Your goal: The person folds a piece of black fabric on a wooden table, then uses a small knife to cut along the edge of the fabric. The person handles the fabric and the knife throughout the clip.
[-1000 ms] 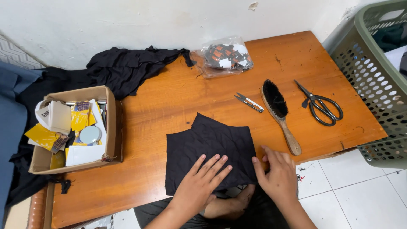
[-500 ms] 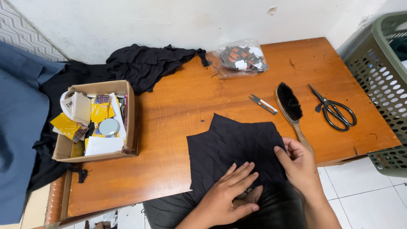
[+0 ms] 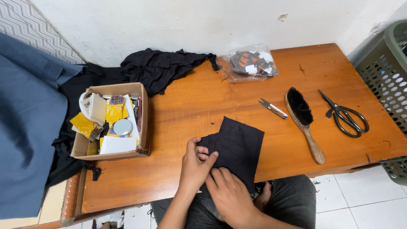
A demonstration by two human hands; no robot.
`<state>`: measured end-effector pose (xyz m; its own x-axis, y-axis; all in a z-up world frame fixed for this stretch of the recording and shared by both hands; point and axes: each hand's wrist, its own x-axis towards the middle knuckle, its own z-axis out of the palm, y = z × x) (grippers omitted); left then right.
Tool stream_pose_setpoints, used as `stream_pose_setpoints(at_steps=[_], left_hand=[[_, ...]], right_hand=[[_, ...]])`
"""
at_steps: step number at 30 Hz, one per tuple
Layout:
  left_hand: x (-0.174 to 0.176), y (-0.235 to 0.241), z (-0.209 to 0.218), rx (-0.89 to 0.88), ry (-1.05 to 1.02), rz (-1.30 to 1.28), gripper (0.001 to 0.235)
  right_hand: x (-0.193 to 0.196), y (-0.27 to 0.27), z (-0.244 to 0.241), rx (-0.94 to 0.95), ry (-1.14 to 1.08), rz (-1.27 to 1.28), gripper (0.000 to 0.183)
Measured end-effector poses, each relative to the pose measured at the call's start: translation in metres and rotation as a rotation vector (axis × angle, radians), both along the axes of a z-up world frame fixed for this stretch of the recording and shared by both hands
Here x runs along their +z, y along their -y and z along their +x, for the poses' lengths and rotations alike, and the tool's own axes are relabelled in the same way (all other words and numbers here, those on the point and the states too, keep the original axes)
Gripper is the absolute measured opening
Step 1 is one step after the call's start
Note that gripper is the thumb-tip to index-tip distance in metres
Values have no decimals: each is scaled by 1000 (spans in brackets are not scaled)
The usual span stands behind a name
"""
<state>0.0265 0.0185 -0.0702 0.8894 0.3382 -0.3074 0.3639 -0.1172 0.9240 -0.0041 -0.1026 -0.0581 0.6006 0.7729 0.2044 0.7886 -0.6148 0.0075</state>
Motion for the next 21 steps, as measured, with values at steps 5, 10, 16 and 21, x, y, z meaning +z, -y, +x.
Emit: stream_pose_setpoints(at_steps=[5, 10, 16, 21], left_hand=[[12, 3, 6, 33, 156, -102, 35], [9, 2, -1, 196, 350, -168, 20], [-14, -9, -12, 185, 328, 564, 18], [14, -6, -25, -234, 718, 764, 37]], right_hand=[[-3, 27, -5, -21, 123, 290, 38], [15, 21, -2, 149, 250, 461, 23], [-7, 17, -5, 335, -4, 283, 34], [14, 20, 4, 84, -144, 775, 46]])
